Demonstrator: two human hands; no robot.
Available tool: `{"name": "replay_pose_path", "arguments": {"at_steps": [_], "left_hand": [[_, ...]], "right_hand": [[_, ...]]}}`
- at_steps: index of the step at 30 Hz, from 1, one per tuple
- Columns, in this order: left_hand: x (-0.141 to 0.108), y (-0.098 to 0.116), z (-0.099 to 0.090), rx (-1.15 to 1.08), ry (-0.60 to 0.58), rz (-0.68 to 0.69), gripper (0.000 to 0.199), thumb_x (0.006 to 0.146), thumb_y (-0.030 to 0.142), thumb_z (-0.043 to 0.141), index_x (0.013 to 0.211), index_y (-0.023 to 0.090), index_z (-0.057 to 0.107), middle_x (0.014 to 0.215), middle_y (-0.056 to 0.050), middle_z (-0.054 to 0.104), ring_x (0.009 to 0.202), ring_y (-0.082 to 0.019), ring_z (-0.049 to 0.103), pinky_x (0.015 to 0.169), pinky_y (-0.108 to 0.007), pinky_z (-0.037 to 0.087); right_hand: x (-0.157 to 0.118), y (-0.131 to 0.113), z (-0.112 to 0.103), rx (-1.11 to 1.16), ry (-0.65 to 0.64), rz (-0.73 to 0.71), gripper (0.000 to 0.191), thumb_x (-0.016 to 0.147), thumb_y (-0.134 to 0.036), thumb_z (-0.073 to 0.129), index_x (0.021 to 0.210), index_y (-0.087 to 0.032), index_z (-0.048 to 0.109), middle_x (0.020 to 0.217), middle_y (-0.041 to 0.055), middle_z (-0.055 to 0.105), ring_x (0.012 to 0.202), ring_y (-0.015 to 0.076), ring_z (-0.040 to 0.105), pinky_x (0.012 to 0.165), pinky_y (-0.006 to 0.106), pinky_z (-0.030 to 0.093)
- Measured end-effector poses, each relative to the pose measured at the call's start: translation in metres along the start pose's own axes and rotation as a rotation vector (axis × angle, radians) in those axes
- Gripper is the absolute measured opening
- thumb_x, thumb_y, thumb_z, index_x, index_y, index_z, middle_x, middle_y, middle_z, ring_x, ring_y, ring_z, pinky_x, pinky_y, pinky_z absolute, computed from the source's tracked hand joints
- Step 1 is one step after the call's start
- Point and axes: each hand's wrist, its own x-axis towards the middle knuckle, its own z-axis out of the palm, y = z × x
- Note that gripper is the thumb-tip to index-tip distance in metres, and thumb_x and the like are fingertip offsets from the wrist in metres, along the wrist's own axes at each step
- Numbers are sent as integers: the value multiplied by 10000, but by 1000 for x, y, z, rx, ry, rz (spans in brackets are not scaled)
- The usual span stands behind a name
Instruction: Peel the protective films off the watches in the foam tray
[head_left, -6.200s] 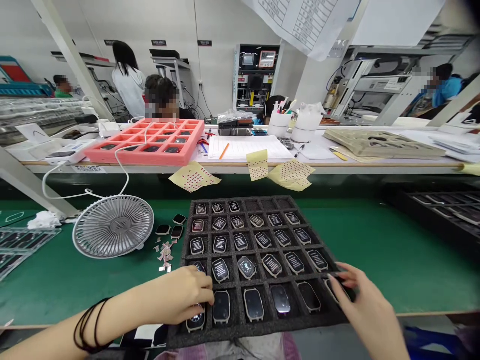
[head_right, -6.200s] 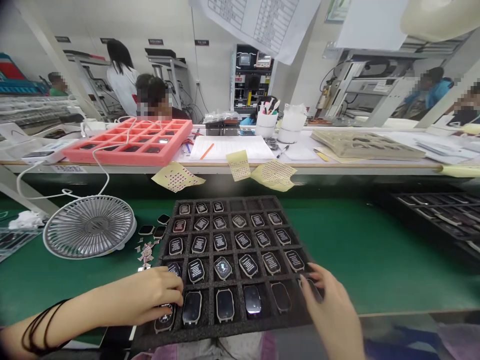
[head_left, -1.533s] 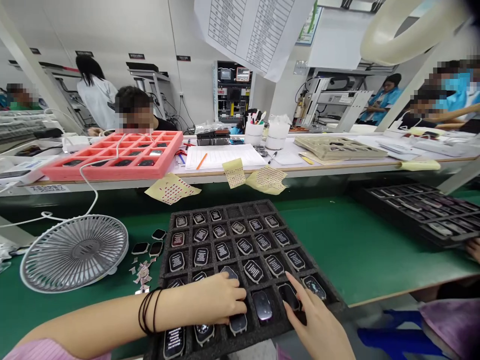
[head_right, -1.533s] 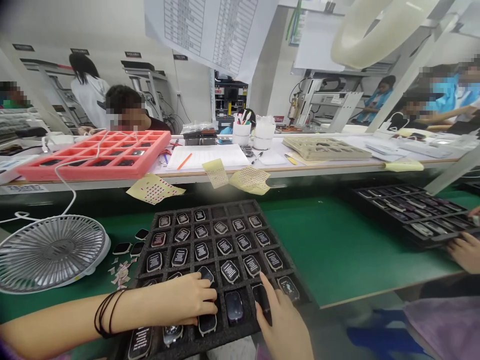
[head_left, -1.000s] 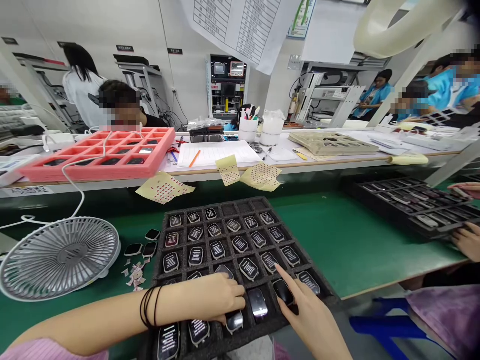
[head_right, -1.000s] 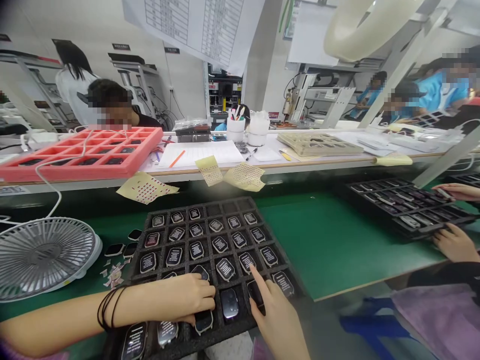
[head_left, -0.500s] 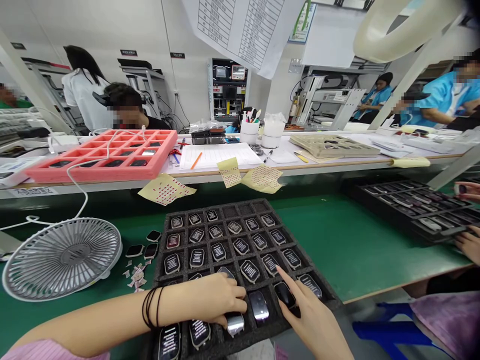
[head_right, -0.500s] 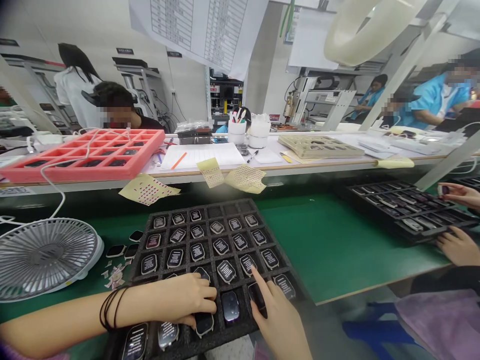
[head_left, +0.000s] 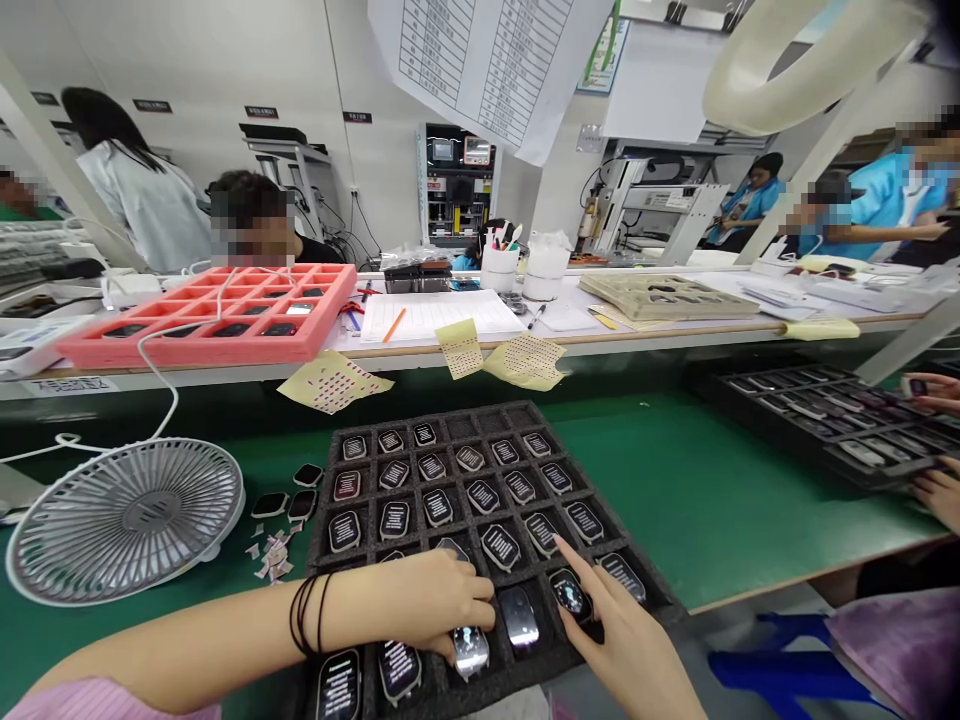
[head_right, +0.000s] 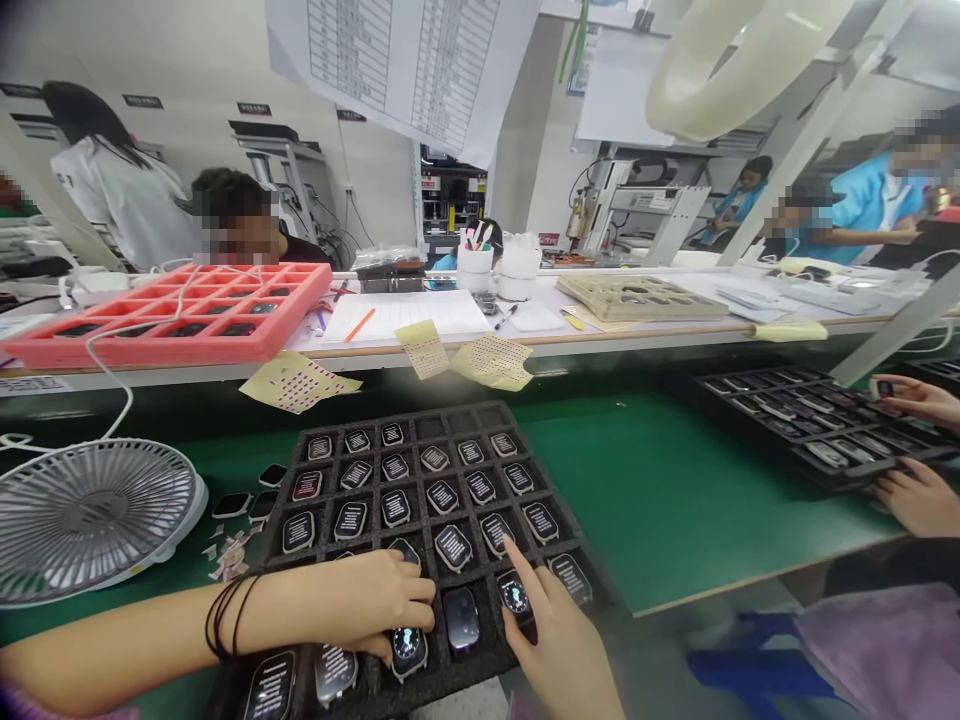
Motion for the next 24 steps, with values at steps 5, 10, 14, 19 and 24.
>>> {"name": "replay_pose_path", "arguments": {"at_steps": [5, 10, 14, 19, 24], "left_hand": [[0, -1, 2, 3, -15, 2, 313, 719, 384, 765, 892, 202, 578, 873, 2, 648, 722, -167, 616, 584, -301, 433], [-1, -1, 3, 10, -3, 4, 306, 714, 380, 769, 867, 199, 575, 870, 0, 645, 729, -165, 614, 579, -305, 440], [-1, -1, 3, 12, 4, 1, 283, 722, 357, 767, 859, 207, 570, 849, -1, 639, 700, -164, 609, 578, -311, 436], [-1, 0, 1, -5, -18, -2, 310, 711, 365, 773, 871, 196, 567, 872, -9, 645, 727, -175, 614, 572, -318, 434], [0, -1, 0, -7, -13, 7, 286, 721, 350, 769, 871, 208, 572, 861, 7, 650, 732, -168, 610, 586, -313, 436]], "right_hand": [[1, 1, -1, 1, -23, -8, 591, 840, -251, 468, 1415, -339, 366, 799, 2, 623, 536, 146, 582, 438, 214, 476], [-2, -1, 2, 9, 19, 33, 578, 851, -267, 456, 1415, -349, 358, 788, -2, 605, 554, 153, 578, 447, 221, 471], [-3, -1, 3, 7, 41, 14, 554, 852, -271, 456, 1395, -361, 389, 768, -11, 597, 557, 148, 574, 456, 214, 468], [-2, 0, 4, 5, 38, 32, 596, 840, -269, 461, 1420, -345, 344, 781, -10, 590, 552, 145, 565, 442, 211, 459], [-2, -2, 3, -16, 40, -2, 562, 851, -275, 453, 1401, -355, 377, 736, -19, 570, 518, 139, 539, 419, 205, 425]]}}
